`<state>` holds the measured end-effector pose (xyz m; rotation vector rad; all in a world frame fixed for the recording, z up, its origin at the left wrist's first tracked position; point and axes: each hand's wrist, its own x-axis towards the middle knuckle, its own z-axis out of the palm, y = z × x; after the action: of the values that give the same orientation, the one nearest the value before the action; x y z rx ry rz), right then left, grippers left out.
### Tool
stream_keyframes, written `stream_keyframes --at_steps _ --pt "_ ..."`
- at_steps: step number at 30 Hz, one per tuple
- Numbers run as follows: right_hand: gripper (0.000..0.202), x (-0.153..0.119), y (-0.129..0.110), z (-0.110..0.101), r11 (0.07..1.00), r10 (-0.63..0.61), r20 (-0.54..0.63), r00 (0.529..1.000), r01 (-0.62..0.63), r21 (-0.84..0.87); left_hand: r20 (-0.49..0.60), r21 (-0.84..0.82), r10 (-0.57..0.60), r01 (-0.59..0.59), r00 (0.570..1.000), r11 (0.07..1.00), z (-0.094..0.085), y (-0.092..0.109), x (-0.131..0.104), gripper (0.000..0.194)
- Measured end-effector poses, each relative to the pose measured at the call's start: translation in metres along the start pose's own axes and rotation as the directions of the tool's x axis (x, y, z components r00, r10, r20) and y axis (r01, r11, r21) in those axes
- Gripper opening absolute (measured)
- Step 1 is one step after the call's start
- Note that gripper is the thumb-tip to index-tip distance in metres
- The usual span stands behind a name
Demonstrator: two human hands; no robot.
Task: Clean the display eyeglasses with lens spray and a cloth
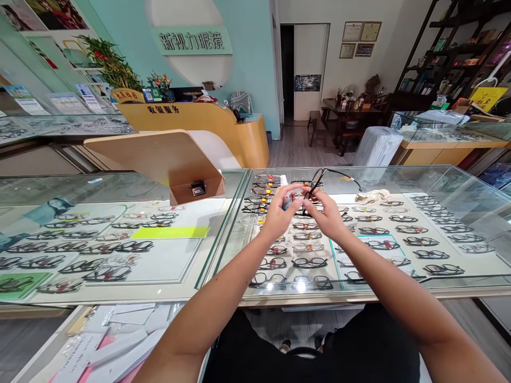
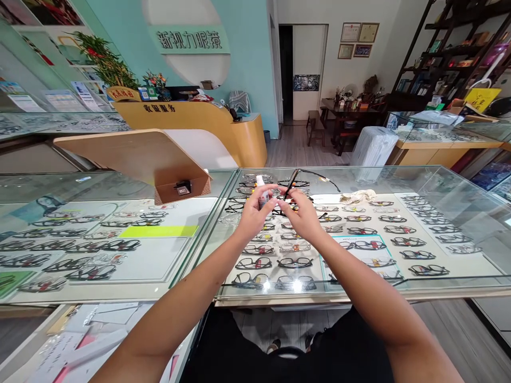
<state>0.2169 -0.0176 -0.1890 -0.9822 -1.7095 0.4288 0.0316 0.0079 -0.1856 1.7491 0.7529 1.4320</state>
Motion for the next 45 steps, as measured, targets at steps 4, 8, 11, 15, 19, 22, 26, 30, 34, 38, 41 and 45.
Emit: stream_keyframes --at_steps 4,8,11,15,19,22,26,30,34,38,41,45 --pt "0.044 0.002 0.0 -0.003 0.995 0.08 -0.052 0.995 -0.077 0.066 -0.087 -0.184 -0.067 0.05 0.994 0.982 -0.007 -0.003 0.007 0.078" --pt "0.045 0.003 0.0 -0.003 0.994 0.091 -0.063 0.994 -0.086 0.067 -0.011 -0.34 -0.174 0.16 0.985 0.927 -0.014 0.0 0.015 0.086" --pt "0.046 0.003 -0.002 -0.004 0.992 0.104 -0.07 0.992 -0.099 0.074 0.095 -0.4 -0.294 0.307 0.951 0.864 -0.018 0.008 0.017 0.07" --pt "0.045 0.004 -0.005 -0.006 0.991 0.099 -0.057 0.993 -0.093 0.1 0.279 -0.557 -0.395 0.482 0.875 0.676 -0.026 0.017 0.02 0.055" --pt "0.043 0.004 -0.01 -0.008 0.99 0.075 0.019 0.997 -0.077 0.12 0.477 -0.533 -0.379 0.604 0.793 0.593 -0.034 0.024 0.021 0.083" --pt "0.049 0.003 -0.013 -0.008 0.989 0.065 0.08 0.995 -0.074 0.128 0.521 -0.473 -0.392 0.639 0.758 0.607 -0.036 0.028 0.02 0.093" --pt "0.052 0.001 -0.017 -0.009 0.987 0.05 0.159 0.986 -0.074 0.146 0.505 -0.422 -0.383 0.609 0.773 0.671 -0.033 0.027 0.02 0.092" --pt "0.051 0.001 -0.021 -0.011 0.986 0.009 0.242 0.97 -0.048 0.157 0.288 -0.234 -0.322 0.392 0.902 0.889 -0.026 0.018 0.019 0.081" --pt "0.049 -0.001 -0.022 -0.011 0.984 -0.034 0.309 0.95 -0.022 0.177 0.166 -0.12 -0.277 0.298 0.947 0.947 -0.022 0.008 0.017 0.073" --pt "0.049 -0.003 -0.023 -0.01 0.981 -0.042 0.379 0.924 -0.034 0.19 0.145 -0.092 -0.27 0.285 0.952 0.954 -0.023 0.006 0.016 0.073" --pt "0.05 -0.003 -0.024 -0.01 0.967 -0.023 0.376 0.926 -0.075 0.245 0.159 -0.111 -0.272 0.291 0.949 0.95 -0.024 0.008 0.017 0.072" --pt "0.048 0.002 -0.022 -0.013 0.932 0.047 0.265 0.963 -0.137 0.334 0.205 -0.133 -0.261 0.291 0.943 0.947 -0.026 0.011 0.019 0.076"
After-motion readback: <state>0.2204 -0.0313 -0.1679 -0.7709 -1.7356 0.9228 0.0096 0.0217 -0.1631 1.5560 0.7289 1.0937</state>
